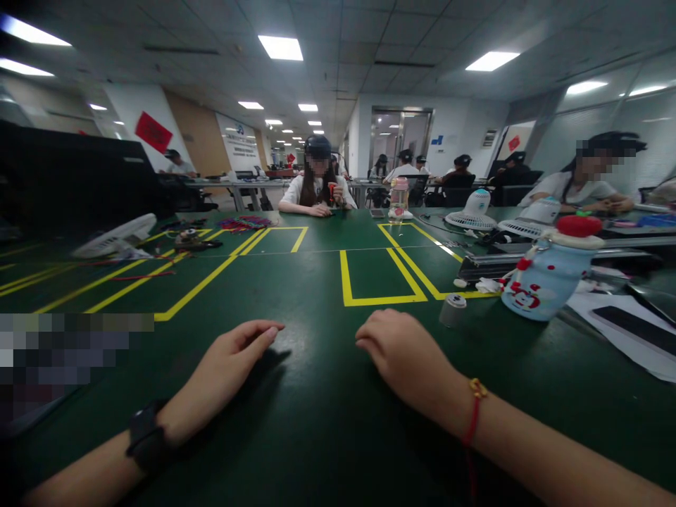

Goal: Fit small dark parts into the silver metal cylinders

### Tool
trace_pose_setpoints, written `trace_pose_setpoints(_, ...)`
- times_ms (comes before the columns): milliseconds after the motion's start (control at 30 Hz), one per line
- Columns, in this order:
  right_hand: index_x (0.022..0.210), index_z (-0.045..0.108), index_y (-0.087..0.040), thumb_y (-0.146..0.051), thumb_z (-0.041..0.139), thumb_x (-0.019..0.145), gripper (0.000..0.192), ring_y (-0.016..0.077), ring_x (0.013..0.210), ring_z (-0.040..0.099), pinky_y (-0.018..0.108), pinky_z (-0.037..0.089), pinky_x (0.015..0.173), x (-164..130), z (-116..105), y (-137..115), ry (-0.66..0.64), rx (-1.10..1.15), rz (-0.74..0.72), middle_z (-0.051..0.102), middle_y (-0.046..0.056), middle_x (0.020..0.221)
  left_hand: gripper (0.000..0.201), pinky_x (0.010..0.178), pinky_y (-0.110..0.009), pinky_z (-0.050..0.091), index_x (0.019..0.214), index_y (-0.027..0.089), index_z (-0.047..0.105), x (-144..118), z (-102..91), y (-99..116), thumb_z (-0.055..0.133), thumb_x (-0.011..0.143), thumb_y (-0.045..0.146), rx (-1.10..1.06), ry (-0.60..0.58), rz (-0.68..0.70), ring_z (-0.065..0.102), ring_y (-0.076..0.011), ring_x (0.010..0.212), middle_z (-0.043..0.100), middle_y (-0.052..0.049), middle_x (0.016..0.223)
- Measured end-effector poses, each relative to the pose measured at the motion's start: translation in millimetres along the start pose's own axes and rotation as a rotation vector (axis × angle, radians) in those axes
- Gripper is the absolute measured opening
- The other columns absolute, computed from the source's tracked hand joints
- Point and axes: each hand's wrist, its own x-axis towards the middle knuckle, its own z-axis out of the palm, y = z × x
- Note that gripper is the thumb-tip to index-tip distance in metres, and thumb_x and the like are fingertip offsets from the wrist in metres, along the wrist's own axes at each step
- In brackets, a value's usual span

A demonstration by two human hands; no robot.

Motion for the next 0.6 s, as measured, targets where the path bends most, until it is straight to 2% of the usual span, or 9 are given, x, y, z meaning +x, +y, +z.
trace_pose_setpoints(100, 0.09, 0.068, -0.019, -0.038, 0.046, 0.085, 0.03, 0.0227, 0.085, 0.056, 0.04, 0.043, 0.074, -2, -37, 47, 0.144, -0.332, 0.239, 0.065, 0.009, 0.094, 0.038, 0.08, -0.036, 0.045, 0.104, 0.02, 0.067, -1, -0.2, 1, 0.048, 0.086, 0.048, -0.002, 0.002, -0.006, 0.062, -0.0248, 0.091, 0.069, -0.006, 0.1)
trace_pose_setpoints(167, 0.087, 0.069, -0.02, -0.042, 0.046, 0.083, 0.033, 0.0256, 0.082, 0.058, 0.04, 0.043, 0.066, -4, -54, 74, 0.098, -0.447, 0.409, 0.066, 0.01, 0.092, 0.038, 0.08, -0.037, 0.045, 0.104, 0.02, 0.067, -1, -0.4, 1, 0.048, 0.086, 0.048, 0.0, 0.009, -0.008, 0.063, -0.0252, 0.091, 0.07, -0.006, 0.099)
trace_pose_setpoints(233, 0.085, 0.071, -0.022, -0.043, 0.047, 0.081, 0.032, 0.0259, 0.078, 0.059, 0.038, 0.042, 0.06, -7, -64, 94, 0.004, -0.435, 0.513, 0.067, 0.009, 0.092, 0.038, 0.08, -0.037, 0.045, 0.103, 0.02, 0.067, -1, -0.7, 2, 0.048, 0.086, 0.048, 0.001, 0.01, -0.01, 0.063, -0.0256, 0.091, 0.07, -0.006, 0.099)
trace_pose_setpoints(367, 0.084, 0.071, -0.021, -0.041, 0.049, 0.079, 0.03, 0.0251, 0.078, 0.061, 0.038, 0.044, 0.063, -10, -69, 115, -0.033, -0.369, 0.537, 0.068, 0.009, 0.092, 0.037, 0.078, -0.037, 0.046, 0.102, 0.02, 0.068, 0, -1.0, 3, 0.049, 0.085, 0.048, 0.006, 0.013, -0.013, 0.063, -0.0257, 0.09, 0.07, -0.006, 0.099)
trace_pose_setpoints(600, 0.083, 0.071, -0.023, -0.043, 0.053, 0.078, 0.028, 0.0258, 0.074, 0.062, 0.038, 0.044, 0.061, -11, -72, 124, -0.052, -0.334, 0.572, 0.069, 0.009, 0.088, 0.035, 0.079, -0.036, 0.045, 0.102, 0.021, 0.068, 0, -0.4, 2, 0.049, 0.086, 0.046, 0.01, 0.01, -0.007, 0.063, -0.0251, 0.091, 0.071, -0.005, 0.1)
